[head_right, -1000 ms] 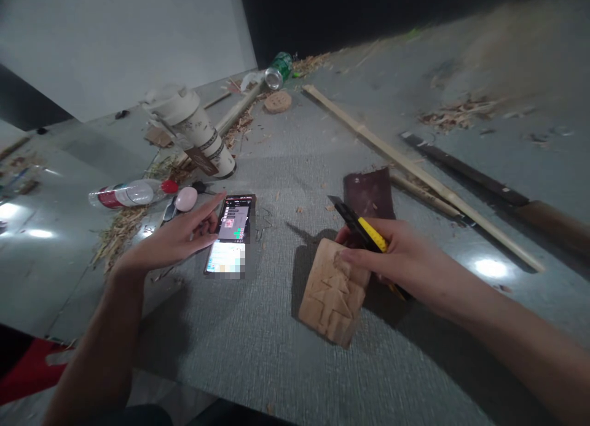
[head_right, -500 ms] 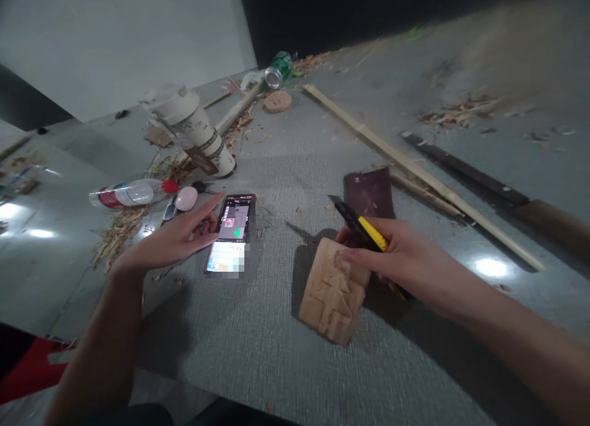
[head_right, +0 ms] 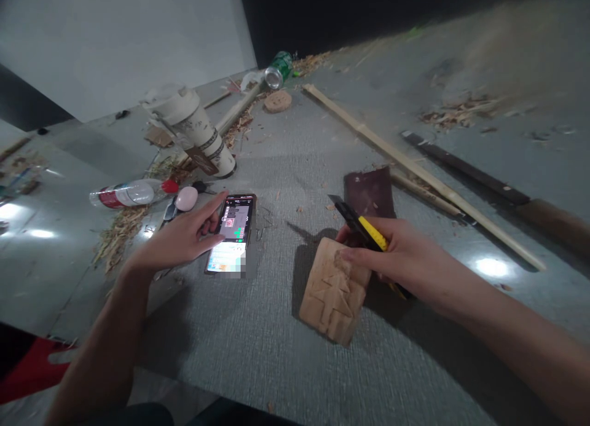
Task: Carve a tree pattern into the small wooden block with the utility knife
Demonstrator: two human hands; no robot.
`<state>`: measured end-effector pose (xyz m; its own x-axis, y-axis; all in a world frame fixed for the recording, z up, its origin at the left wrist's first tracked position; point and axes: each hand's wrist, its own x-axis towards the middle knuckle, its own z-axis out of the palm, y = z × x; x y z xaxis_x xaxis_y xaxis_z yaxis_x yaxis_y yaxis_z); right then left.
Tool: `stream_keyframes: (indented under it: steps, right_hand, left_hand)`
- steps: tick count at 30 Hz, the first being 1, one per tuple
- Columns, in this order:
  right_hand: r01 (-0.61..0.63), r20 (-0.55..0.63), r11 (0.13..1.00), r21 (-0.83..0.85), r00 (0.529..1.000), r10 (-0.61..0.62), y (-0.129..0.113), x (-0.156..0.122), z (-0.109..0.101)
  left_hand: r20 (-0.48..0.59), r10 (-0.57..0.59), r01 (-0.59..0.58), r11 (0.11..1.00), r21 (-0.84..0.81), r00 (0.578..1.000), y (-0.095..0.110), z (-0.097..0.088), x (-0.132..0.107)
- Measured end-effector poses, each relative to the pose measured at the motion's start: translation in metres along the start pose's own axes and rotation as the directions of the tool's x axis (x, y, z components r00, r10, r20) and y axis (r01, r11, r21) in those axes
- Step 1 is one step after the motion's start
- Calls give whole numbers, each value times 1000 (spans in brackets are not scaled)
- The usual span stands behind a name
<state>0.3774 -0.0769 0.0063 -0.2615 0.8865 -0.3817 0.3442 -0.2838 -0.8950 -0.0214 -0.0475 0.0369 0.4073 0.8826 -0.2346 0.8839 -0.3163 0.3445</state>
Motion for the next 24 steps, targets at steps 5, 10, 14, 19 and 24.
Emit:
stream_keyframes:
  steps: [5, 10, 14, 19, 24]
  right_hand:
    - [-16, 1, 1000, -7, 1000, 16, 0, -1, 1]
    - [-21, -12, 1000, -12, 1000, 21, 0, 1, 1]
    - [-19, -13, 1000, 8, 1000, 19, -4, 0, 2]
    - [-42, -18, 999, -7, 999, 42, -4, -2, 2]
    - [-40, 7, 999, -3, 999, 40, -1, -1, 0]
  left_hand:
    - [-23, -11, 11, 1000, 16, 1000, 3, 1, 2]
    - [-13, 0, -1, 1000, -14, 1000, 1, 0, 1]
    - [-12, -17, 18, 1000, 23, 1000, 4, 0, 0]
    - [1, -16, 16, 997, 69, 1000, 7, 1, -1]
    - [24, -13, 13, 1000, -16, 1000, 1, 0, -1]
